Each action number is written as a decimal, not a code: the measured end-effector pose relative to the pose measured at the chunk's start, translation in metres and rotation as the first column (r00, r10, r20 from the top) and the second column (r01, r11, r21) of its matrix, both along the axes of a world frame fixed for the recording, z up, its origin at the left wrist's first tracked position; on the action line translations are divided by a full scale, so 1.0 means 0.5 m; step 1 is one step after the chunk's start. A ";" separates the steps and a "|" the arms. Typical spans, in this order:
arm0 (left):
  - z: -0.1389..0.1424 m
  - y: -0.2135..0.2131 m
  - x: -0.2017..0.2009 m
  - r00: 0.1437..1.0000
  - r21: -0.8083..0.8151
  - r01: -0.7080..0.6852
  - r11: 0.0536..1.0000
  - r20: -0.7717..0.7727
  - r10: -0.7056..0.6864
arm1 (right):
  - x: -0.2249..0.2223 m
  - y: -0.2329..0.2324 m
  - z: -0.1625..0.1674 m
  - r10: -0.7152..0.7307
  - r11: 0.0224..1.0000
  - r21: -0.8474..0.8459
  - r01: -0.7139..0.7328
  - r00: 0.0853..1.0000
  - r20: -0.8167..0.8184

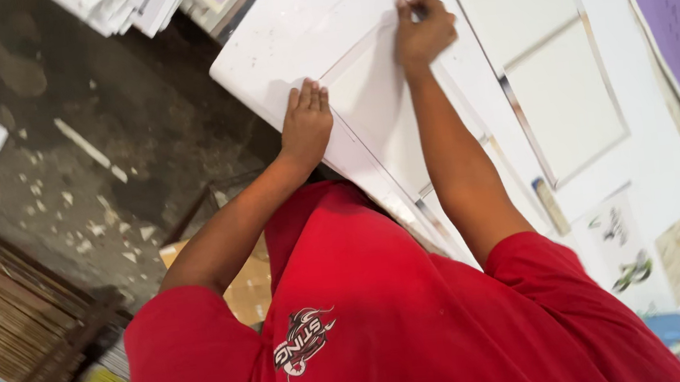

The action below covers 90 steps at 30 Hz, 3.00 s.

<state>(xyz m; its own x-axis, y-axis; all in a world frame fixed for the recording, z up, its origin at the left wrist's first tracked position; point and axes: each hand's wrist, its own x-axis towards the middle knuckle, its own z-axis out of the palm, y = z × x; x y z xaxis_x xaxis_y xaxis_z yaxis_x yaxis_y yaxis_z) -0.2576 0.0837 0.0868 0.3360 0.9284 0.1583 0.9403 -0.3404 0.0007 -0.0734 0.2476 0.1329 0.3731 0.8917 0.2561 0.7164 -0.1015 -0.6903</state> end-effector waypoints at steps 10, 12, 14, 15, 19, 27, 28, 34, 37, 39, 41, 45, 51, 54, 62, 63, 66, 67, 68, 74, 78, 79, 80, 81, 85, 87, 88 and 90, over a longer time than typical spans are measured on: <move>0.163 -0.035 0.223 0.799 -0.081 0.382 0.921 0.529 -0.285 | 0.318 -0.387 0.028 -0.475 0.855 0.201 0.477 0.878 -0.061; 0.170 -0.043 0.313 0.720 -0.089 0.542 0.836 0.562 -0.407 | 0.498 -0.526 0.053 -0.687 0.725 0.135 0.676 0.696 0.206; 0.170 -0.076 0.399 0.644 -0.100 0.652 0.752 0.597 -0.478 | 0.617 -0.646 0.063 -0.469 0.741 -0.200 0.641 0.708 0.528; 0.168 -0.089 0.448 0.606 -0.088 0.687 0.721 0.617 -0.502 | 0.668 -0.679 0.068 -0.291 0.752 -0.457 0.476 0.861 0.418; 0.156 -0.154 0.602 0.744 -0.512 0.635 0.579 0.606 -0.282 | 0.721 -0.763 0.072 -0.117 0.900 -0.308 0.308 0.851 0.512; 0.168 -0.109 0.631 0.045 -0.183 0.878 0.442 0.951 0.305 | 0.480 -0.680 0.055 -0.016 0.994 0.068 0.081 0.751 -0.660; 0.178 -0.082 0.601 0.089 -0.243 0.846 0.475 0.942 0.323 | 0.421 -0.645 0.051 -0.064 0.991 0.015 0.133 0.571 -0.819; 0.225 0.236 0.288 0.439 0.233 0.423 0.876 0.793 -0.423 | 0.239 -0.345 0.040 0.139 0.933 -0.324 -0.157 0.987 -0.079; 0.198 0.388 0.196 0.646 0.139 0.532 0.835 0.571 -0.506 | 0.145 -0.237 0.004 0.289 0.860 -0.479 -0.175 0.941 0.175; 0.164 0.432 0.166 0.527 0.157 0.717 0.679 0.515 -0.676 | 0.107 -0.225 -0.018 0.320 0.813 -0.562 -0.152 0.923 0.212; 0.132 0.449 0.156 0.525 0.162 0.739 0.654 0.470 -0.710 | 0.091 -0.222 -0.036 0.283 0.831 -0.543 -0.122 0.933 0.223; 0.099 0.428 0.107 0.427 0.106 0.831 0.545 0.505 -0.750 | 0.081 -0.231 -0.053 0.215 0.815 -0.578 -0.037 0.946 0.243; 0.073 0.247 -0.127 0.534 -0.128 0.823 0.554 0.508 -0.676 | 0.073 -0.230 -0.061 0.169 0.878 -0.480 0.004 0.933 0.318; 0.078 0.147 -0.213 0.583 -0.235 0.796 0.558 0.544 -0.603 | 0.082 -0.219 -0.059 0.119 0.899 -0.436 0.041 0.936 0.332; 0.090 0.140 -0.178 0.650 -0.363 0.171 0.916 0.740 0.173 | 0.081 -0.167 0.053 0.300 0.881 -0.455 -0.127 0.894 0.333; 0.086 0.164 -0.175 0.645 -0.356 0.203 0.912 0.750 0.148 | 0.065 -0.163 0.079 0.327 0.885 -0.430 -0.176 0.893 0.308; 0.071 0.228 -0.188 0.567 -0.472 0.317 0.823 0.789 0.235 | 0.001 -0.138 0.166 0.437 0.888 -0.307 -0.343 0.839 0.325; 0.070 0.242 -0.206 0.499 -0.577 0.379 0.723 0.786 0.365 | -0.021 -0.120 0.193 0.475 0.880 -0.234 -0.414 0.785 0.397; 0.073 0.248 -0.229 0.437 -0.656 0.454 0.603 0.754 0.490 | -0.038 -0.088 0.220 0.504 0.863 -0.205 -0.463 0.753 0.424; 0.162 0.233 -0.532 -0.321 -0.533 -0.109 0.839 0.818 0.478 | 0.025 0.018 0.264 0.343 0.878 0.160 -0.452 0.826 0.448; 0.155 0.300 -0.629 -0.565 -0.544 -0.153 0.825 0.733 0.379 | 0.210 0.017 0.157 0.062 0.997 -0.066 -0.043 0.943 0.328; 0.146 0.320 -0.632 -0.617 -0.584 -0.184 0.790 0.695 0.370 | 0.257 0.004 0.122 0.007 0.986 -0.159 0.047 0.946 0.323; 0.138 0.346 -0.627 -0.591 -0.588 -0.216 0.780 0.714 0.375 | 0.297 -0.017 0.088 -0.048 0.957 -0.255 0.135 0.946 0.322; 0.134 0.364 -0.615 -0.561 -0.593 -0.246 0.767 0.732 0.387 | 0.337 -0.046 0.061 -0.114 0.916 -0.334 0.224 0.940 0.321; 0.133 0.382 -0.583 0.169 -0.418 -0.787 0.454 0.561 0.811 | 0.480 -0.165 0.025 -0.483 0.693 -0.468 0.549 0.835 0.265; 0.141 0.366 -0.550 0.291 -0.255 -0.854 0.453 0.486 0.824 | 0.533 -0.202 0.040 -0.609 0.547 -0.596 0.588 0.768 0.199; 0.142 0.355 -0.521 0.348 -0.193 -0.846 0.498 0.508 0.788 | 0.553 -0.215 0.050 -0.630 0.508 -0.646 0.569 0.757 0.172; 0.136 0.350 -0.435 0.498 -0.067 -0.757 0.650 0.585 0.640 | 0.582 -0.217 0.070 -0.625 0.491 -0.675 0.550 0.763 0.167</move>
<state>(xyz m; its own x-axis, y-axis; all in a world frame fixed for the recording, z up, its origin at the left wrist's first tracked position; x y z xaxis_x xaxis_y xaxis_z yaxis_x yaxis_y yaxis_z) -0.4751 0.2585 0.1547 -0.6027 0.7537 0.2619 0.7253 0.3806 0.5737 0.2177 0.1389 0.1677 0.8623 0.3606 -0.3556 0.2561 -0.9163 -0.3079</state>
